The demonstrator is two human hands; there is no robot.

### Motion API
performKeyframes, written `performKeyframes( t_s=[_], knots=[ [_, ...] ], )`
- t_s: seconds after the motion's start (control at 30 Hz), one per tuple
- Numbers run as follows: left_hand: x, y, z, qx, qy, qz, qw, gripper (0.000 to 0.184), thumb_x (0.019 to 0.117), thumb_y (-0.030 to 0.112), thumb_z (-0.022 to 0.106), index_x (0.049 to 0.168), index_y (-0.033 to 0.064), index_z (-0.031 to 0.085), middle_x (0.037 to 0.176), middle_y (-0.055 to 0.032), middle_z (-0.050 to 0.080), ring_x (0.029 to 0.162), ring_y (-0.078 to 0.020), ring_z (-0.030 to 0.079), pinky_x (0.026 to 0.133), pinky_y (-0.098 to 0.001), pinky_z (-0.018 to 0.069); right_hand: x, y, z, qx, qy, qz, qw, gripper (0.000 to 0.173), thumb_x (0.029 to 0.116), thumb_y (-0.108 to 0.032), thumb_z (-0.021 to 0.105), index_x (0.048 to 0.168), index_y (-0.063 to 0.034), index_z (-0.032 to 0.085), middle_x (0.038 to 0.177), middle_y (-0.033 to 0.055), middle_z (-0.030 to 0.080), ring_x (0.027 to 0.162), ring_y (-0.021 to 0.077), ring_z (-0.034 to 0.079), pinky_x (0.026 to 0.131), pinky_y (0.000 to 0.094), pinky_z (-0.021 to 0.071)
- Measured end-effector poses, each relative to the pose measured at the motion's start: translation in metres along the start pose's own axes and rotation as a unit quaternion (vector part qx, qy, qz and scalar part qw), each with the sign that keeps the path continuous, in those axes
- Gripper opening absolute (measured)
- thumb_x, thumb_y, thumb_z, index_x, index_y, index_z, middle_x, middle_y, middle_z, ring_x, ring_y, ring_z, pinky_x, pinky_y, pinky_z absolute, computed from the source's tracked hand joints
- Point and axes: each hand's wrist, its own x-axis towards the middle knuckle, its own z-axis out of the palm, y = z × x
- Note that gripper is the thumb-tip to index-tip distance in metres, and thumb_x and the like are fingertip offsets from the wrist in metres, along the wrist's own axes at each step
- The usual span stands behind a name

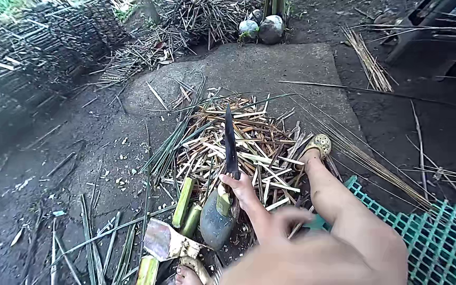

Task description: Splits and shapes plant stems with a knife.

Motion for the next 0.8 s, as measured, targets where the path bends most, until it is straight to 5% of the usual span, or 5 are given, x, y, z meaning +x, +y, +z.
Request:
performKeyframes(
  t_s=[0.07,0.27,0.47,0.6,0.8],
  knots=[
    [0.008,-0.038,-0.004,0.090,0.090,-0.093,0.987,0.011,0.0940,0.024,0.055,0.098,0.0141,0.058,0.109,-0.0051,0.062,0.117,-0.0157,0.056,0.108,-0.0383,0.0391,-0.010,-0.013,-0.001,-0.003,0.008,0.006,1.000,0.023,0.0900,-0.009,0.077,0.100,0.0035,0.061,0.073,0.0046,0.058,0.063,0.0081,0.054,0.064,0.0255,0.0488],
    [-0.061,-0.130,0.027,0.118,0.267,-0.461,0.838,0.100,0.0687,0.022,0.083,0.153,-0.0004,0.035,0.154,-0.0255,0.038,0.140,-0.0376,0.040,0.107,-0.0539,0.0426,0.012,0.018,-0.007,-0.010,-0.005,-0.032,0.999,0.032,0.0891,-0.019,0.080,0.106,0.0039,0.064,0.082,0.0097,0.065,0.071,0.0148,0.062,0.070,0.0349,0.0543],
    [-0.077,-0.153,0.020,0.163,0.238,-0.471,0.834,0.061,0.0766,0.012,0.076,0.133,-0.0050,0.058,0.131,-0.0219,0.060,0.120,-0.0291,0.061,0.101,-0.0429,0.0528,0.011,0.017,-0.009,0.026,0.017,-0.030,0.999,0.032,0.0918,-0.018,0.077,0.110,0.0055,0.064,0.085,0.0116,0.067,0.073,0.0153,0.064,0.070,0.0329,0.0554],
    [-0.089,-0.159,-0.004,0.125,0.224,-0.427,0.867,0.051,0.0739,0.005,0.067,0.124,-0.0042,0.067,0.120,-0.0169,0.068,0.110,-0.0228,0.068,0.096,-0.0388,0.0568,0.002,0.017,-0.019,-0.019,0.012,0.010,1.000,0.048,0.1102,-0.043,0.042,0.090,-0.0023,0.055,0.057,0.0000,0.045,0.042,0.0095,0.044,0.043,0.0257,0.0447],
    [-0.106,-0.177,-0.039,-0.074,0.301,-0.363,0.879,0.026,0.0798,-0.013,0.049,0.100,-0.0034,0.063,0.103,-0.0070,0.075,0.096,-0.0120,0.072,0.086,-0.0310,0.0592,-0.026,0.027,-0.040,-0.011,-0.027,0.019,0.999,0.051,0.1131,-0.041,0.027,0.084,-0.0061,0.050,0.052,-0.0030,0.043,0.038,0.0068,0.044,0.039,0.0223,0.0439]
  ],
)
